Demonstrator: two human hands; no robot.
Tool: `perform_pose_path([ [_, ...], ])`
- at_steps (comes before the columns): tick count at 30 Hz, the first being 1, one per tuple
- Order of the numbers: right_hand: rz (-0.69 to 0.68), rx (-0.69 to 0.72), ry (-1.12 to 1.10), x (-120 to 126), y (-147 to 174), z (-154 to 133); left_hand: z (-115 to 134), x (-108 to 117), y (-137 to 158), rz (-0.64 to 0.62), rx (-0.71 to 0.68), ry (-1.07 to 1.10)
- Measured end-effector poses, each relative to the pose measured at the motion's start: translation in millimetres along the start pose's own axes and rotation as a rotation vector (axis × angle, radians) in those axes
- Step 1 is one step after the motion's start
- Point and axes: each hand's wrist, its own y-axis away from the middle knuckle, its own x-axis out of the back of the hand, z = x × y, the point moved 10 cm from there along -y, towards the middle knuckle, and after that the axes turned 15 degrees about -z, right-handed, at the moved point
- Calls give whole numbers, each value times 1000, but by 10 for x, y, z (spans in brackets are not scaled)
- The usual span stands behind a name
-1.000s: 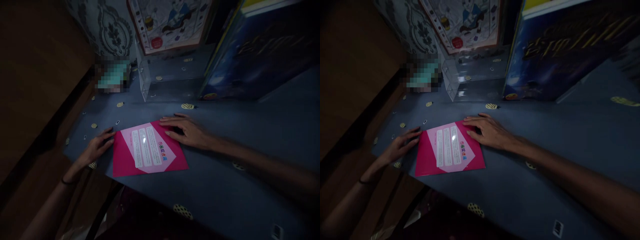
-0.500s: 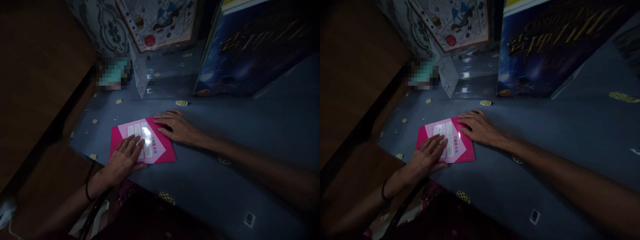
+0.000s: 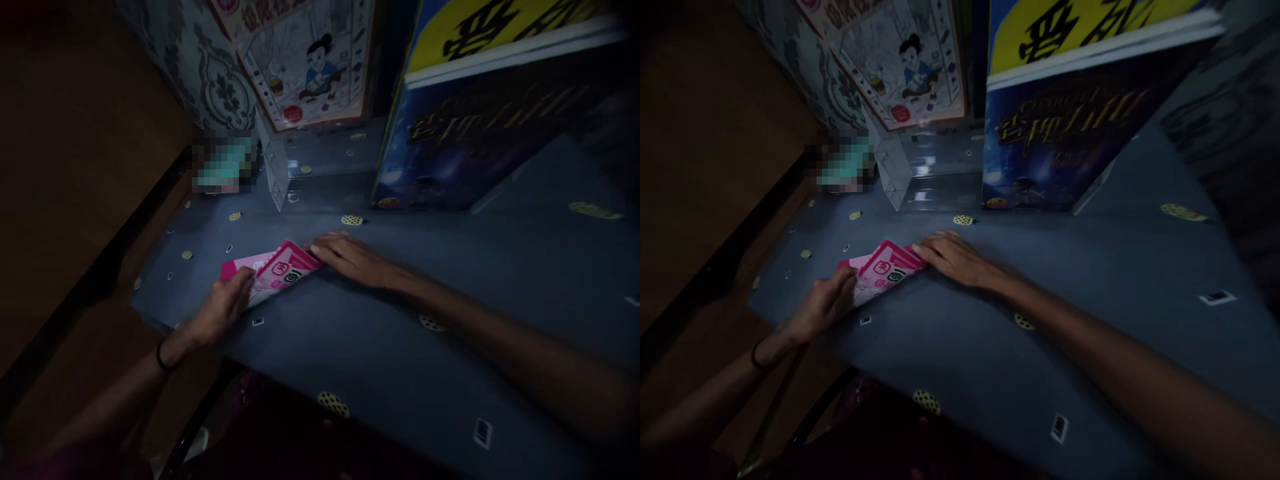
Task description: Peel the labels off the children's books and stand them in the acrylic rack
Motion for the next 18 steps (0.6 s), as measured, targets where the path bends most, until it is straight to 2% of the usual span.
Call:
perform_pose_path([
  [3,-30,-15,-82,30,14,9,-153,132,-57,64,42,189],
  [9,26,-104,-203,47,35,156,-309,165,-45,117,52,301],
  [13,12,-75,-149,31,-18,119,-332,143,-66,132,5,277],
  [18,-6,-129,2,-25,-37,-35,-260,62,-57,90,-37,250],
])
